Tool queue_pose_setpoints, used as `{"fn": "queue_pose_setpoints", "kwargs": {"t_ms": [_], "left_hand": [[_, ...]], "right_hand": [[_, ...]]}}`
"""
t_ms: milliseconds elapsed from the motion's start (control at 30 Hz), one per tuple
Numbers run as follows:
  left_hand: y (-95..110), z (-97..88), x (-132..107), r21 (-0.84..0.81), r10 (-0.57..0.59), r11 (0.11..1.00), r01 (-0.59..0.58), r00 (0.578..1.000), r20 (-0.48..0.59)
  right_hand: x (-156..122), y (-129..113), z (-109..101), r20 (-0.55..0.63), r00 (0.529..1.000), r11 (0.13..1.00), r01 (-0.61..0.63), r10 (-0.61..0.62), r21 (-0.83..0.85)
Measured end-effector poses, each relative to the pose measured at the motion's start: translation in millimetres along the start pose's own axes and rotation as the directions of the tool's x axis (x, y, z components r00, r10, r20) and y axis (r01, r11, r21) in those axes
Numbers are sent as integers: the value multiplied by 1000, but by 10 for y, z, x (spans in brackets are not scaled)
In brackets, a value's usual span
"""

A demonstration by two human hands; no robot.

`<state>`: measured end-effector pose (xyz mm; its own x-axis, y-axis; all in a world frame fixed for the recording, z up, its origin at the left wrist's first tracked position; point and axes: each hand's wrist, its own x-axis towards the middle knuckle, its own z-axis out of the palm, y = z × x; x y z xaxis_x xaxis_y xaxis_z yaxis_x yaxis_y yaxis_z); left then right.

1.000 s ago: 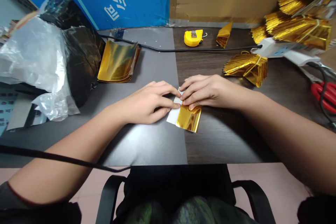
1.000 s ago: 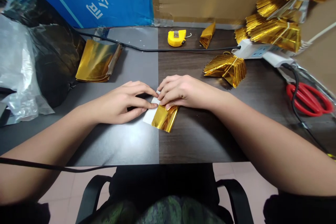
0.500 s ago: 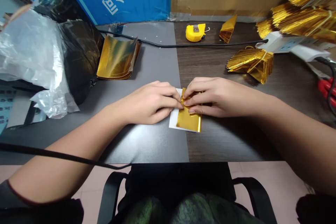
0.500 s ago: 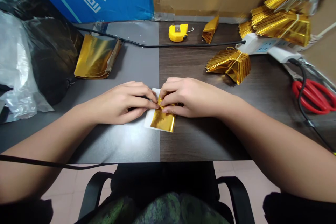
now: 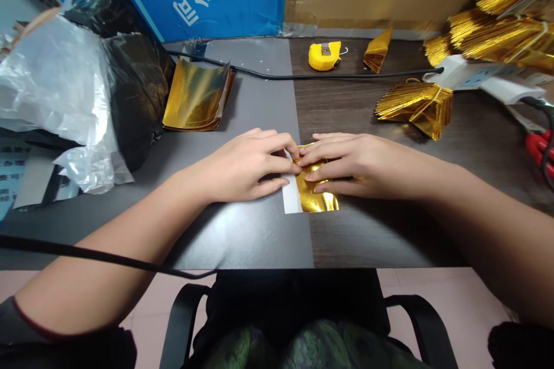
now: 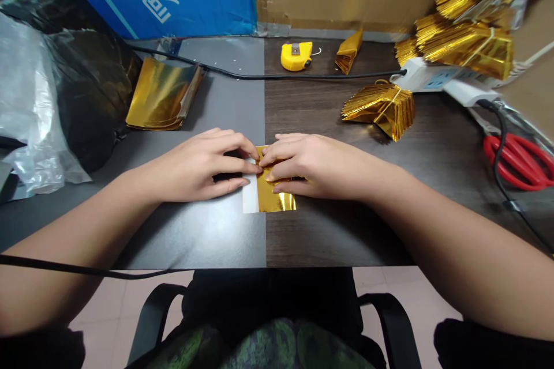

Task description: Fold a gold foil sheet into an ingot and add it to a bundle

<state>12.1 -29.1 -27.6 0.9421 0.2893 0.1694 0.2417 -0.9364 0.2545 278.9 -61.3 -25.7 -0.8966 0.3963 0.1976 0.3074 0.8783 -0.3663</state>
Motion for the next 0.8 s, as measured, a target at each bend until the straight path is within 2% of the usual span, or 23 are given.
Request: {"fn": "queue_pose_setpoints", "kwargs": {"t_ms": [300, 567, 800], "left_hand": [[25, 6, 2, 32, 23, 999, -23, 1000, -7], [80, -11, 12, -79, 98, 992, -96, 995, 23], [92, -15, 25, -117, 107, 988, -103, 994, 35]], "right_hand": [[1, -13, -8, 10, 1000, 1000, -23, 23, -6], [27, -11, 18, -8, 1000, 999, -15, 15, 39], [36, -19, 28, -29, 1000, 999, -8, 10, 39]]}}
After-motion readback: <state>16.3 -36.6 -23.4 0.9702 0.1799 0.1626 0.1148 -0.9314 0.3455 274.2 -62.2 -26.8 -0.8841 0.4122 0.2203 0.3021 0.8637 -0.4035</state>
